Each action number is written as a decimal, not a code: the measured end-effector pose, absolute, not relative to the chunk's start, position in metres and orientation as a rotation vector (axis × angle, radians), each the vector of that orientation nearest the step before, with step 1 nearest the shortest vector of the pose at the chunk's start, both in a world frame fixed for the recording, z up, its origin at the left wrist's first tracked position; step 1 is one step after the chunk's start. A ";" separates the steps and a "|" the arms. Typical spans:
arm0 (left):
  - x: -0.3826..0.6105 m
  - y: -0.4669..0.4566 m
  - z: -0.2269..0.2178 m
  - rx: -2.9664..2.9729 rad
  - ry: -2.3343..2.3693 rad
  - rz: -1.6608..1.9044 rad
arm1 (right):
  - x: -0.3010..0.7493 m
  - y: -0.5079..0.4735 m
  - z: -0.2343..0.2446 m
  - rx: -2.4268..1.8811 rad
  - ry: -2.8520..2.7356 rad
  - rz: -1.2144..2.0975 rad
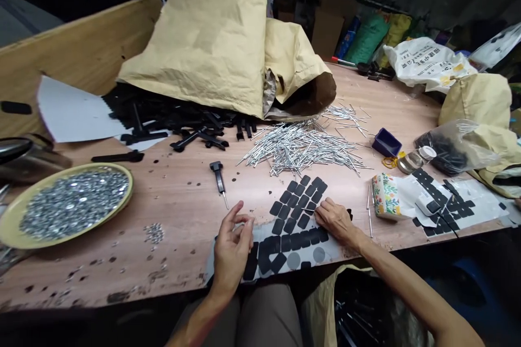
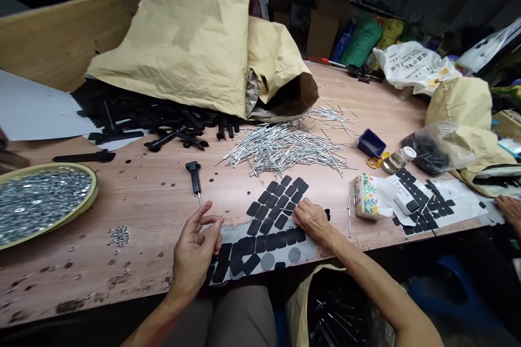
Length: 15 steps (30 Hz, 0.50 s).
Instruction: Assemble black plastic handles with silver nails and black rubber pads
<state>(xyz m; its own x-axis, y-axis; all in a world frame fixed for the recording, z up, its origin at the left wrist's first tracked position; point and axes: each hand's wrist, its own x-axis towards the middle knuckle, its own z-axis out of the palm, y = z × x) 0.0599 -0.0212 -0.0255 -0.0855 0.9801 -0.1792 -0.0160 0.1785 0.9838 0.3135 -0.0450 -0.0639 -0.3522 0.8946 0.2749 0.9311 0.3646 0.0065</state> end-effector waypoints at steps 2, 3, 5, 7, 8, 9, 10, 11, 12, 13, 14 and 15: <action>0.060 -0.014 -0.024 1.025 1.363 1.140 | 0.309 -0.048 -0.067 -1.627 -2.430 -0.254; 0.060 -0.012 -0.024 1.027 1.367 1.134 | 0.308 -0.049 -0.068 -1.643 -2.424 -0.256; 0.059 -0.008 -0.024 1.036 1.368 1.117 | 0.313 -0.045 -0.066 -1.646 -2.439 -0.234; 0.058 -0.004 -0.028 1.058 1.366 1.108 | 0.324 -0.037 -0.062 -1.716 -2.391 -0.223; 0.057 -0.001 -0.032 1.077 1.371 1.114 | 0.329 -0.033 -0.060 -1.802 -2.314 -0.238; 0.056 0.003 -0.036 1.107 1.390 1.134 | 0.333 -0.030 -0.058 -1.897 -2.220 -0.261; 0.055 0.008 -0.040 1.145 1.427 1.167 | 0.335 -0.027 -0.056 -1.974 -2.134 -0.281; 0.054 0.014 -0.044 1.196 1.483 1.207 | 0.334 -0.026 -0.054 -2.018 -2.082 -0.291; 0.052 0.021 -0.048 1.253 1.572 1.256 | 0.331 -0.028 -0.051 -1.974 -2.126 -0.272; 0.051 0.029 -0.051 1.311 1.682 1.279 | 0.326 -0.031 -0.048 -1.874 -2.229 -0.218; 0.049 0.036 -0.052 1.358 1.808 1.250 | 0.322 -0.036 -0.043 -1.782 -2.313 -0.163; 0.047 0.043 -0.052 1.405 1.923 1.170 | 0.318 -0.044 -0.036 -1.757 -2.323 -0.126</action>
<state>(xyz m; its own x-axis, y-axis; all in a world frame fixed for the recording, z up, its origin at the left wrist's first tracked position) 0.0474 0.0429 -0.0525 -0.3553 0.9294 0.0997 0.5156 0.1059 0.8503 0.3181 -0.0439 -0.0364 -0.2576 0.9384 0.2302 0.9579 0.2794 -0.0668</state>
